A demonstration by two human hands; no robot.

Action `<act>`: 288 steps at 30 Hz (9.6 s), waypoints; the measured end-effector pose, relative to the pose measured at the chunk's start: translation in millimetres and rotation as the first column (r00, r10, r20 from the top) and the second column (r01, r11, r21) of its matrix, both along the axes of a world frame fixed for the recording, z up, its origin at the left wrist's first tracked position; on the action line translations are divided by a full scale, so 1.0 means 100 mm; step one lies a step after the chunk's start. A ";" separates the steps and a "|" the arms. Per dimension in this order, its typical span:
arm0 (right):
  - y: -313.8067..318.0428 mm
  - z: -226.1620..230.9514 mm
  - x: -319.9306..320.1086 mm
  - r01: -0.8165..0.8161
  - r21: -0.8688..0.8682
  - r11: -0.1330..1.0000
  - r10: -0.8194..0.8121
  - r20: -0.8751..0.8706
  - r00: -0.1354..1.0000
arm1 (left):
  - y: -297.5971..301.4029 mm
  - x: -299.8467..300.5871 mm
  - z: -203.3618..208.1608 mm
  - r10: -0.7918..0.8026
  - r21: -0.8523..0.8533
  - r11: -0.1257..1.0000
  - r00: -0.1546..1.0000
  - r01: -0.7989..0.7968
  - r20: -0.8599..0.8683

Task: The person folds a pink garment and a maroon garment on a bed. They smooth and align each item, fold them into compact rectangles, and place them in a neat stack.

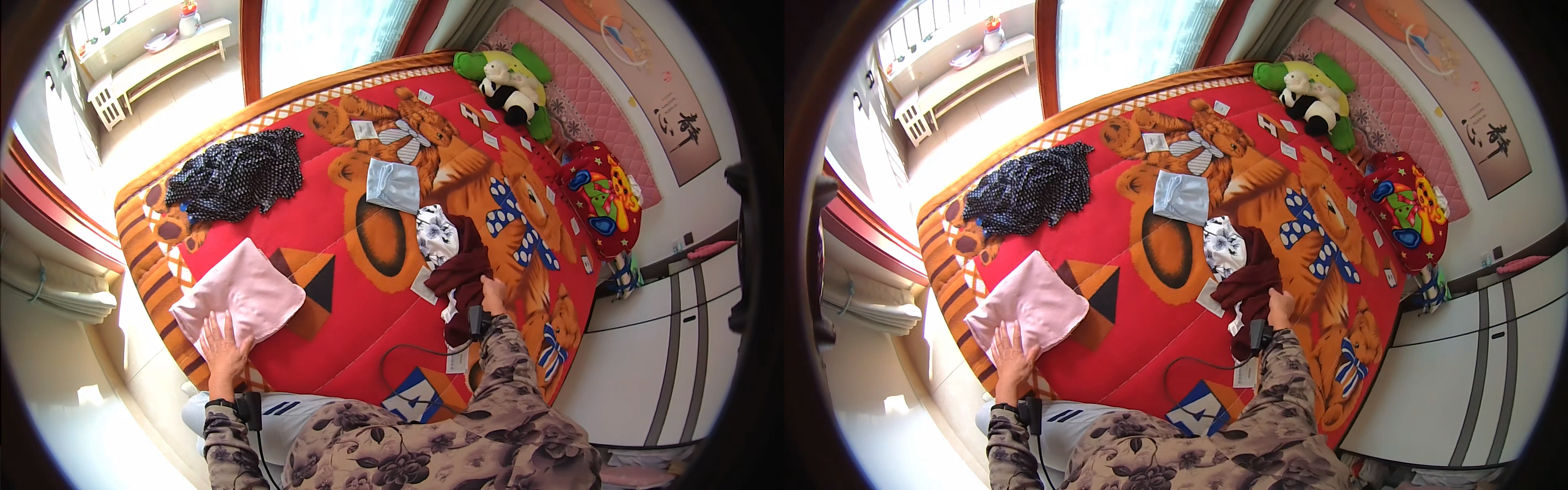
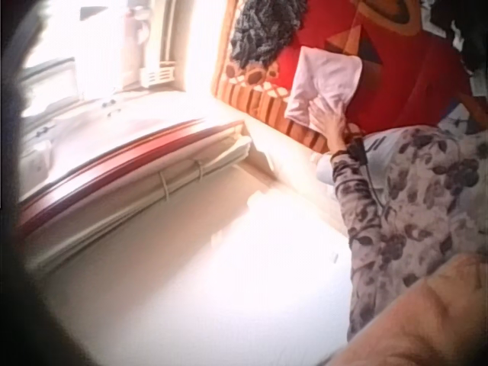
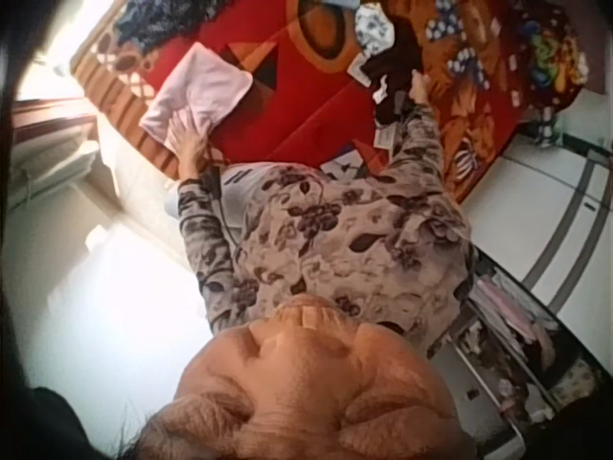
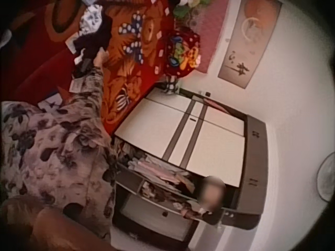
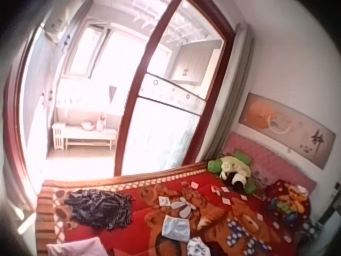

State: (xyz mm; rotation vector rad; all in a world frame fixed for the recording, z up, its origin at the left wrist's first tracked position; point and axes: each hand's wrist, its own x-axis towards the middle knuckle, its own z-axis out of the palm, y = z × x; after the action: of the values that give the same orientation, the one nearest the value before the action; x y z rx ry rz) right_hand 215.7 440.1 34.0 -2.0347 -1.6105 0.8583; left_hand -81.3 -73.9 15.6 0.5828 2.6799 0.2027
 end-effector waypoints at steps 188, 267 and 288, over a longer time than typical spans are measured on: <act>-4.53 1.70 -2.42 -0.867 0.315 -0.385 0.843 -0.263 -0.470 | -1.81 0.88 2.43 0.073 0.879 0.383 0.958 -0.284 0.278; -4.43 4.25 -3.50 -0.353 0.909 -0.221 0.706 -0.100 -0.701 | -3.66 1.93 4.61 0.592 0.551 0.805 0.336 -0.219 -0.733; -2.47 2.30 -4.38 -0.686 0.706 -0.173 0.960 -0.034 -0.277 | -1.73 -0.95 2.55 0.606 0.786 0.611 0.698 -0.100 -0.382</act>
State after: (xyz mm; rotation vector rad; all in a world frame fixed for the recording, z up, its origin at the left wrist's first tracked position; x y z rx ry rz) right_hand -222.8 193.6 264.3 0.4300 -2.3729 1.1726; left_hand -175.9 -247.0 271.0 0.2670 3.2955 1.5158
